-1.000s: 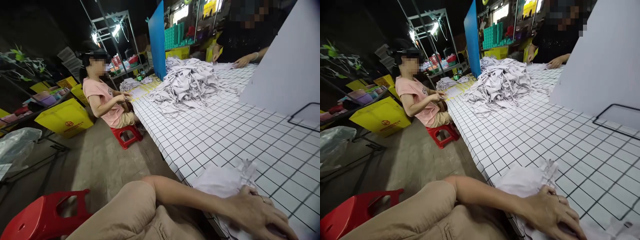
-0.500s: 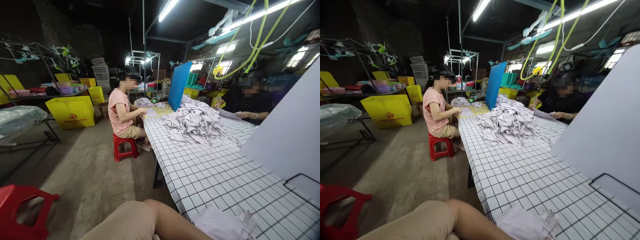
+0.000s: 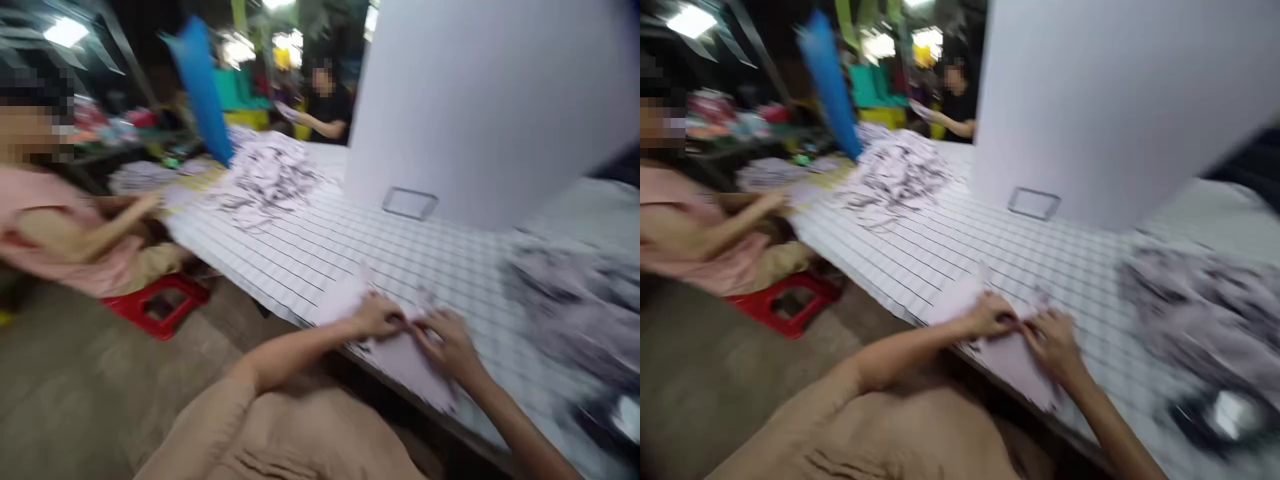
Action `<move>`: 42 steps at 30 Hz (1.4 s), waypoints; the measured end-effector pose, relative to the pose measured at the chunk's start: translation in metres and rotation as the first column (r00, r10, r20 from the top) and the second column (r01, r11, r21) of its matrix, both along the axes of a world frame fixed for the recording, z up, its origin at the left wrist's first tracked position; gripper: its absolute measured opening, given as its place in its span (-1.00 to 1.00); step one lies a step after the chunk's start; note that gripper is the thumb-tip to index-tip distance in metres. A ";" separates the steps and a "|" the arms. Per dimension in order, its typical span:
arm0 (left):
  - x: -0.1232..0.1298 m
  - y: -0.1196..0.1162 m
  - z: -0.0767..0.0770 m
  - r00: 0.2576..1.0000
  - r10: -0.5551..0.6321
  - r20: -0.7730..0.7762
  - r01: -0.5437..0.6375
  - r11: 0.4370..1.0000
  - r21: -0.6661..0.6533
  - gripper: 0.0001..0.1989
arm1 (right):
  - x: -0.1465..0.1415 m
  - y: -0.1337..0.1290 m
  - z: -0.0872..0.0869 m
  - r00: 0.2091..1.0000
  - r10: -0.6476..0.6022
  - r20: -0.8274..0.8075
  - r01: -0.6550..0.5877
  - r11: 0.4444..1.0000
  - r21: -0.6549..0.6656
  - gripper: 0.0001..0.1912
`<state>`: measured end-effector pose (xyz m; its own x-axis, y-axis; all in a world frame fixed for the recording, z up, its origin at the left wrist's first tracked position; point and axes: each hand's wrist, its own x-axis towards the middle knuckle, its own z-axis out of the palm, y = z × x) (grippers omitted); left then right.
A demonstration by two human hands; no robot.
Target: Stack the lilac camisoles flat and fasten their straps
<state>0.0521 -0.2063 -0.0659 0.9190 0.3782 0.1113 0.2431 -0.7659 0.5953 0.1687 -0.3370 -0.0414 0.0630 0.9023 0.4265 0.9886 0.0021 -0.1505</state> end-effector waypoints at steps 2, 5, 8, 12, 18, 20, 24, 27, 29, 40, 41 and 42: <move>0.005 0.008 -0.010 0.998 -0.058 0.015 0.059 0.997 -0.053 -0.91 | 0.015 -0.007 -0.020 0.995 -0.089 -0.040 0.085 0.990 -0.109 -0.86; 0.010 0.016 -0.026 0.992 -0.118 0.039 0.122 0.987 -0.101 -0.93 | 0.028 -0.011 -0.035 0.957 -0.106 -0.271 0.090 0.994 -0.069 -0.84; 0.007 0.015 -0.033 0.987 -0.137 0.088 0.143 0.988 -0.065 -0.95 | 0.028 -0.008 -0.032 0.894 -0.075 -0.442 0.098 0.995 0.030 -0.86; 0.005 0.011 -0.033 0.976 -0.140 0.169 0.134 0.990 0.048 -0.96 | 0.024 -0.003 -0.030 0.853 -0.023 -0.522 0.068 0.995 0.066 -0.88; 0.008 0.012 -0.031 0.981 -0.128 0.143 0.122 0.991 0.049 -0.92 | 0.029 -0.001 -0.038 0.840 -0.011 -0.543 0.032 0.999 0.030 -0.88; 0.008 0.012 -0.029 0.982 -0.128 0.136 0.125 0.992 0.035 -0.91 | 0.030 -0.001 -0.039 0.828 0.003 -0.560 0.024 0.999 0.041 -0.88; 0.008 0.011 -0.028 0.985 -0.127 0.119 0.126 0.992 0.015 -0.90 | 0.030 0.000 -0.038 0.813 0.059 -0.580 -0.008 0.996 0.091 -0.88; 0.009 0.012 -0.028 0.985 -0.119 0.122 0.118 0.993 0.018 -0.90 | 0.030 0.000 -0.038 0.800 0.071 -0.595 -0.016 0.995 0.098 -0.88; 0.009 0.012 -0.029 0.985 -0.116 0.127 0.114 0.993 0.024 -0.90 | 0.031 0.000 -0.039 0.796 0.064 -0.602 -0.016 0.996 0.086 -0.87; 0.009 0.012 -0.031 0.987 -0.103 0.125 0.102 0.995 0.013 -0.90 | 0.032 0.002 -0.040 0.791 0.042 -0.611 0.000 0.998 0.069 -0.84; 0.009 0.011 -0.031 0.987 -0.100 0.124 0.100 0.995 0.010 -0.90 | 0.032 0.003 -0.040 0.792 0.038 -0.609 -0.001 0.998 0.061 -0.84; 0.010 0.011 -0.031 0.987 -0.098 0.124 0.098 0.995 0.006 -0.91 | 0.032 0.003 -0.040 0.794 0.035 -0.606 -0.001 0.998 0.056 -0.84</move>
